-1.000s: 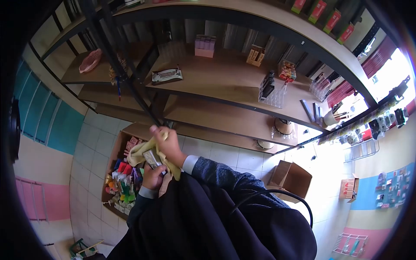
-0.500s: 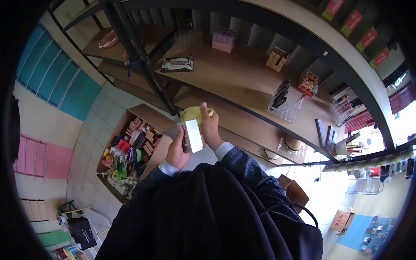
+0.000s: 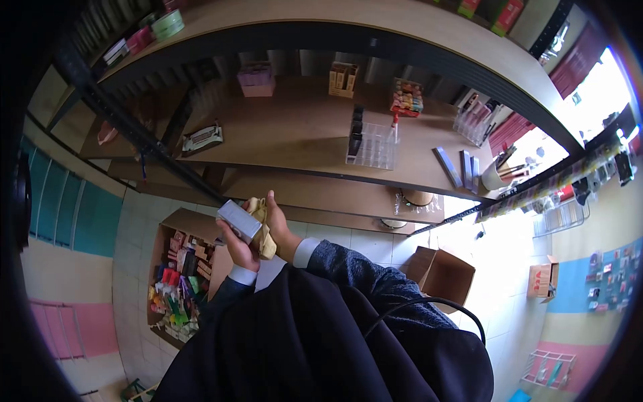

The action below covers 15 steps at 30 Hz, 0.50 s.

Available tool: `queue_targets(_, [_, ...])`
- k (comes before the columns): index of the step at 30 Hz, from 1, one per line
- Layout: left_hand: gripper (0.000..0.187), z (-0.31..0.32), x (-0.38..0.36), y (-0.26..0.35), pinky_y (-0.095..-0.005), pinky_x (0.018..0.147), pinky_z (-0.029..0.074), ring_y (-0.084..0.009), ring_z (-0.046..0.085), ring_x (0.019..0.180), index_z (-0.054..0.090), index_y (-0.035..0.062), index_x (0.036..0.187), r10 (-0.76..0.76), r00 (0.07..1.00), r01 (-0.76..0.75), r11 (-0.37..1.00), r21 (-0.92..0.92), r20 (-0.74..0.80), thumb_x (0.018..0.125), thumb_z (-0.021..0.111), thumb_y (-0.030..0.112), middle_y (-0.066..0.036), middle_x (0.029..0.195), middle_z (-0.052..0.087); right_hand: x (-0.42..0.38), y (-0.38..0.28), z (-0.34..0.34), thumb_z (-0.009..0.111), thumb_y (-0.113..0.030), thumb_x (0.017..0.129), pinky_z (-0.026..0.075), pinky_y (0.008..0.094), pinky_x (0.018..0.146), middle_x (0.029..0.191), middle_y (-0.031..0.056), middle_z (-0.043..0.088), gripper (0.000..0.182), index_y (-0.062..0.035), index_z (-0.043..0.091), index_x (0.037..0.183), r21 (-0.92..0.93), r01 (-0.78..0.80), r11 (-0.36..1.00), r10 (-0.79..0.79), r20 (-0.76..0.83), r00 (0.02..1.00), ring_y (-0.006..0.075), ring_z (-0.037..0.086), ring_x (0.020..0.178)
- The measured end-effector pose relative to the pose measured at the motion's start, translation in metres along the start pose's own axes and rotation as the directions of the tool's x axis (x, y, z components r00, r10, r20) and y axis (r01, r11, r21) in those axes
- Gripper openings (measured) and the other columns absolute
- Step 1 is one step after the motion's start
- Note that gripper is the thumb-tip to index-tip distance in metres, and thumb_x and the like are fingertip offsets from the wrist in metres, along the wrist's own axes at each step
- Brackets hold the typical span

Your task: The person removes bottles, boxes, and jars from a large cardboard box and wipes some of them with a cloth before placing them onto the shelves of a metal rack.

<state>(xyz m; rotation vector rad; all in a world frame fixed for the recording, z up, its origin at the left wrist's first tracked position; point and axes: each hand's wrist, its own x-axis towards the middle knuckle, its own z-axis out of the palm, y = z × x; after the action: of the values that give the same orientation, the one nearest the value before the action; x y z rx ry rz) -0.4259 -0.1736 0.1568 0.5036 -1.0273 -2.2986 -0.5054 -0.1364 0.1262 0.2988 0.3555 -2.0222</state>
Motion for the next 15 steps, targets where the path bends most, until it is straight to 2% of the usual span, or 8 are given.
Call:
queue_targets(2, [0.07,0.004,0.0,-0.005,-0.0334,0.096,0.034,-0.0227,0.044,0.113,0.033,0.0048,0.128,0.007,0.999,-0.007,1.0,0.018,-0.033,0.086,0.024,0.06,-0.01,0.127,0.042,0.012,0.006,-0.02,0.033,-0.057,0.087,0.046,0.0367,0.078,0.088,0.0102,0.054,0.056,-0.0047,0.043,0.105,-0.473,0.181,0.863,-0.255,-0.097,0.962,0.0248,0.056,0.082])
queue_targets(3, [0.069,0.008,-0.001,-0.009,-0.0339,0.096,0.034,-0.0233,0.044,0.114,0.033,0.0052,0.128,-0.02,0.991,0.021,1.0,0.012,-0.132,0.087,0.025,0.06,-0.01,0.127,0.042,-0.022,0.002,0.017,0.03,-0.056,0.087,0.042,0.0403,0.082,0.096,0.013,0.05,0.058,-0.003,0.041,0.107,-0.834,0.14,0.533,-0.485,-0.166,0.859,0.031,0.052,0.091])
queue_targets(4, [0.069,0.009,-0.002,-0.011,-0.0345,0.096,0.034,-0.024,0.044,0.114,0.034,0.0056,0.128,-0.046,0.971,0.049,0.999,0.004,-0.233,0.087,0.025,0.06,-0.01,0.127,0.041,-0.024,-0.002,0.015,0.03,-0.056,0.087,0.042,0.0403,0.082,0.096,0.013,0.05,0.058,-0.003,0.041,0.107,-0.834,0.139,0.535,-0.485,-0.168,0.858,0.031,0.052,0.091])
queue_targets(6, [0.067,0.0,0.002,-0.018,-0.0354,0.096,0.034,-0.0245,0.043,0.115,0.035,0.0061,0.127,-0.094,0.97,0.073,0.992,-0.103,-0.226,0.087,0.027,0.06,-0.01,0.126,0.042,-0.029,-0.008,0.016,0.033,-0.054,0.088,0.032,0.0386,0.094,0.109,0.0188,0.042,0.059,-0.002,0.035,0.117,-0.992,0.123,-0.011,-0.545,0.109,0.832,0.0341,0.041,0.108])
queue_targets(8, [0.069,0.003,0.003,-0.017,-0.034,0.098,0.032,-0.0236,0.042,0.116,0.032,0.0063,0.129,-0.108,0.974,0.076,0.984,-0.163,-0.197,0.087,0.025,0.06,-0.01,0.129,0.039,-0.039,-0.015,0.024,0.038,-0.056,0.083,0.035,0.042,0.088,0.105,0.0199,0.043,0.06,-0.0029,0.042,0.11,-0.989,0.134,-0.07,-0.549,0.15,0.822,0.0363,0.043,0.103])
queue_targets(10, [0.068,0.004,0.002,-0.017,-0.0341,0.096,0.034,-0.0232,0.042,0.115,0.033,0.0064,0.128,-0.1,0.973,0.076,0.99,-0.122,-0.208,0.086,0.026,0.06,-0.01,0.126,0.042,-0.051,-0.033,0.033,0.042,-0.056,0.08,0.037,0.0411,0.086,0.106,0.0193,0.043,0.06,-0.003,0.046,0.108,-0.766,0.057,-0.641,-0.483,0.46,0.745,0.0347,0.044,0.1])
queue_targets(12, [0.069,-0.001,0.006,-0.019,-0.0342,0.096,0.035,-0.023,0.043,0.115,0.034,0.0056,0.127,0.009,0.982,0.01,0.995,0.1,-0.188,0.086,0.026,0.061,-0.01,0.123,0.044,-0.06,-0.048,0.036,0.053,-0.051,0.076,0.04,0.039,0.081,0.102,0.0189,0.046,0.057,-0.0017,0.048,0.105,-0.751,0.11,-0.651,-0.512,0.542,0.666,0.0325,0.049,0.093])
queue_targets(15, [0.067,0.003,0.005,-0.021,-0.0325,0.092,0.037,-0.0205,0.046,0.108,0.036,0.0032,0.123,-0.084,0.996,0.081,0.976,0.202,0.004,0.088,0.025,0.059,-0.01,0.117,0.046,-0.077,-0.061,0.031,0.072,-0.035,0.068,0.047,0.0357,0.076,0.095,0.0138,0.053,0.058,-0.0012,0.047,0.109,-0.817,0.475,-0.326,-0.143,0.54,0.83,0.0237,0.055,0.087])
